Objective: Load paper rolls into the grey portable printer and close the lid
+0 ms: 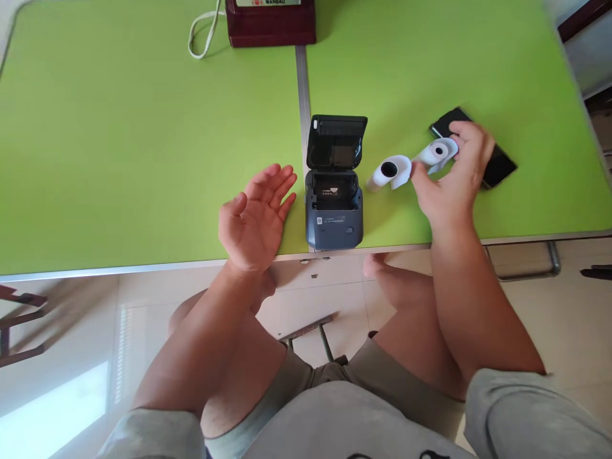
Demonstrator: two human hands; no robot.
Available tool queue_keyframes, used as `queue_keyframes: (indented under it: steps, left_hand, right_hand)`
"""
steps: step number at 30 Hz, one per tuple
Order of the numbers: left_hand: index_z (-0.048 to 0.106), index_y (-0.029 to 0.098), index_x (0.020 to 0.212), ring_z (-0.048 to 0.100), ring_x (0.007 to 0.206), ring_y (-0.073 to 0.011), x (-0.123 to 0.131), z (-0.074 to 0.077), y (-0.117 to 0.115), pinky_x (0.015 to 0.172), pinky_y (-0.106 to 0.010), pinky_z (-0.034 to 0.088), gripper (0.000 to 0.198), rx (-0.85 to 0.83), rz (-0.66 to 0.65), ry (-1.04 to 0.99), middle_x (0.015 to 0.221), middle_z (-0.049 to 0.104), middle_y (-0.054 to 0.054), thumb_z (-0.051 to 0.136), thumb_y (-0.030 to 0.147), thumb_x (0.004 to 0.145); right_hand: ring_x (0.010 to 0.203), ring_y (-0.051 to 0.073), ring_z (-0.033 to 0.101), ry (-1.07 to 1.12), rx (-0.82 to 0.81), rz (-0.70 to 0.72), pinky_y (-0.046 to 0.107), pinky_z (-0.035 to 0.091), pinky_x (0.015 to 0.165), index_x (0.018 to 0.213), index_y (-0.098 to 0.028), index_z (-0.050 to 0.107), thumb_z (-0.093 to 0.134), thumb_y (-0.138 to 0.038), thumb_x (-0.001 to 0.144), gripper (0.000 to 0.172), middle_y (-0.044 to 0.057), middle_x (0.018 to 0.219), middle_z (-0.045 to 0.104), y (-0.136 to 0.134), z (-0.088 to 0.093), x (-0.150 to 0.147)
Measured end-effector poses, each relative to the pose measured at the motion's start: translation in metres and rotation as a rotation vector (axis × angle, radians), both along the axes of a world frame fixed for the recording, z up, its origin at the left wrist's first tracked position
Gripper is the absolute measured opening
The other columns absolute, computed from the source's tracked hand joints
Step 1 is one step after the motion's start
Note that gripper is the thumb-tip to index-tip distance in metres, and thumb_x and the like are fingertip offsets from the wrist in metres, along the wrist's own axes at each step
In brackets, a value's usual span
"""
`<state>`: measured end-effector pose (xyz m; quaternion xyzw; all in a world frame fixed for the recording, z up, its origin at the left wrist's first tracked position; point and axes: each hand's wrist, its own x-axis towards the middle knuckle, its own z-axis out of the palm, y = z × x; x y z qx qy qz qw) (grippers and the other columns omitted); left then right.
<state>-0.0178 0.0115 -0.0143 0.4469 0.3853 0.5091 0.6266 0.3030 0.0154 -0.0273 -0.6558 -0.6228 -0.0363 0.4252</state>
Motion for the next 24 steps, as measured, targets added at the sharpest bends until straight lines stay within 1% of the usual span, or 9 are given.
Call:
queue_keyframes:
  steps: [5, 9, 11, 13, 15, 17, 19, 22, 24]
  left_hand:
    - [0.067, 0.029, 0.118, 0.053, 0.149, -0.031, 0.001, 0.002, 0.0, 0.116, -0.046, 0.049, 0.058, -0.023, 0.017, -0.035, 0.147, 0.067, -0.006, 0.051, 0.073, 0.085]
    - [0.068, 0.028, 0.118, 0.055, 0.147, -0.0301, 0.001, 0.003, -0.001, 0.115, -0.045, 0.051, 0.059, -0.037, 0.031, -0.024, 0.147, 0.067, -0.006, 0.045, 0.073, 0.087]
    - [0.067, 0.028, 0.12, 0.056, 0.146, -0.0287, 0.0, 0.002, -0.001, 0.115, -0.043, 0.051, 0.058, -0.042, 0.024, -0.052, 0.147, 0.067, -0.006, 0.042, 0.071, 0.089]
    - [0.065, 0.027, 0.12, 0.057, 0.146, -0.0277, -0.001, 0.002, -0.001, 0.115, -0.041, 0.051, 0.057, -0.056, 0.02, -0.083, 0.147, 0.066, -0.006, 0.041, 0.069, 0.09]
    - [0.065, 0.027, 0.119, 0.058, 0.145, -0.0283, -0.002, 0.001, -0.001, 0.113, -0.04, 0.053, 0.057, -0.063, 0.02, -0.074, 0.147, 0.066, -0.007, 0.043, 0.07, 0.089]
    - [0.065, 0.027, 0.117, 0.058, 0.145, -0.0292, -0.002, 0.002, -0.001, 0.111, -0.04, 0.054, 0.057, -0.065, 0.017, -0.043, 0.146, 0.067, -0.007, 0.044, 0.073, 0.088]
    - [0.065, 0.028, 0.115, 0.06, 0.143, -0.0291, -0.002, 0.003, -0.002, 0.11, -0.04, 0.055, 0.057, -0.07, 0.016, -0.06, 0.142, 0.068, -0.007, 0.044, 0.074, 0.088]
    - [0.064, 0.028, 0.111, 0.065, 0.134, -0.0284, -0.002, 0.008, -0.006, 0.108, -0.042, 0.057, 0.058, -0.077, 0.011, -0.117, 0.135, 0.071, -0.007, 0.039, 0.076, 0.09]
    - [0.063, 0.029, 0.108, 0.068, 0.13, -0.0292, -0.003, 0.012, -0.009, 0.105, -0.043, 0.059, 0.063, -0.054, 0.002, -0.08, 0.132, 0.071, -0.008, 0.035, 0.082, 0.089]
  right_hand:
    - [0.126, 0.037, 0.055, 0.011, -0.013, -0.04, 0.054, 0.04, 0.113, 0.134, -0.016, 0.055, 0.075, -0.02, 0.074, 0.063, 0.025, 0.131, 0.057, 0.005, -0.009, 0.005]
    - [0.102, 0.033, 0.063, 0.132, -0.139, -0.109, 0.052, 0.049, 0.096, 0.124, -0.026, 0.058, 0.076, -0.023, 0.072, 0.056, 0.015, 0.112, 0.067, 0.008, -0.009, 0.005]
    - [0.09, 0.031, 0.066, 0.28, -0.075, -0.103, 0.049, 0.052, 0.086, 0.118, -0.025, 0.057, 0.077, -0.023, 0.067, 0.055, 0.012, 0.101, 0.068, 0.008, 0.004, -0.003]
    - [0.09, 0.029, 0.069, 0.394, 0.106, -0.037, 0.045, 0.054, 0.079, 0.114, -0.026, 0.053, 0.076, -0.024, 0.065, 0.054, 0.011, 0.105, 0.066, 0.004, 0.026, -0.018]
    - [0.099, 0.026, 0.07, 0.349, 0.205, 0.114, 0.041, 0.056, 0.079, 0.104, -0.028, 0.052, 0.073, -0.03, 0.075, 0.036, 0.009, 0.114, 0.061, -0.003, 0.052, -0.038]
    - [0.11, 0.025, 0.068, 0.263, 0.1, 0.283, 0.041, 0.057, 0.089, 0.11, -0.03, 0.055, 0.072, -0.03, 0.081, 0.033, 0.007, 0.121, 0.062, -0.012, 0.074, -0.062]
    - [0.1, 0.025, 0.07, 0.15, 0.003, 0.427, 0.04, 0.058, 0.083, 0.115, -0.031, 0.059, 0.072, -0.025, 0.081, 0.037, 0.006, 0.116, 0.068, -0.017, 0.083, -0.082]
    - [0.098, 0.027, 0.073, -0.008, -0.245, 0.43, 0.045, 0.059, 0.087, 0.125, -0.031, 0.06, 0.072, -0.024, 0.082, 0.045, 0.006, 0.115, 0.074, -0.018, 0.079, -0.098]
    - [0.098, 0.029, 0.073, -0.045, -0.324, 0.386, 0.048, 0.059, 0.09, 0.125, -0.03, 0.059, 0.072, -0.024, 0.083, 0.044, 0.007, 0.115, 0.076, -0.017, 0.073, -0.1]
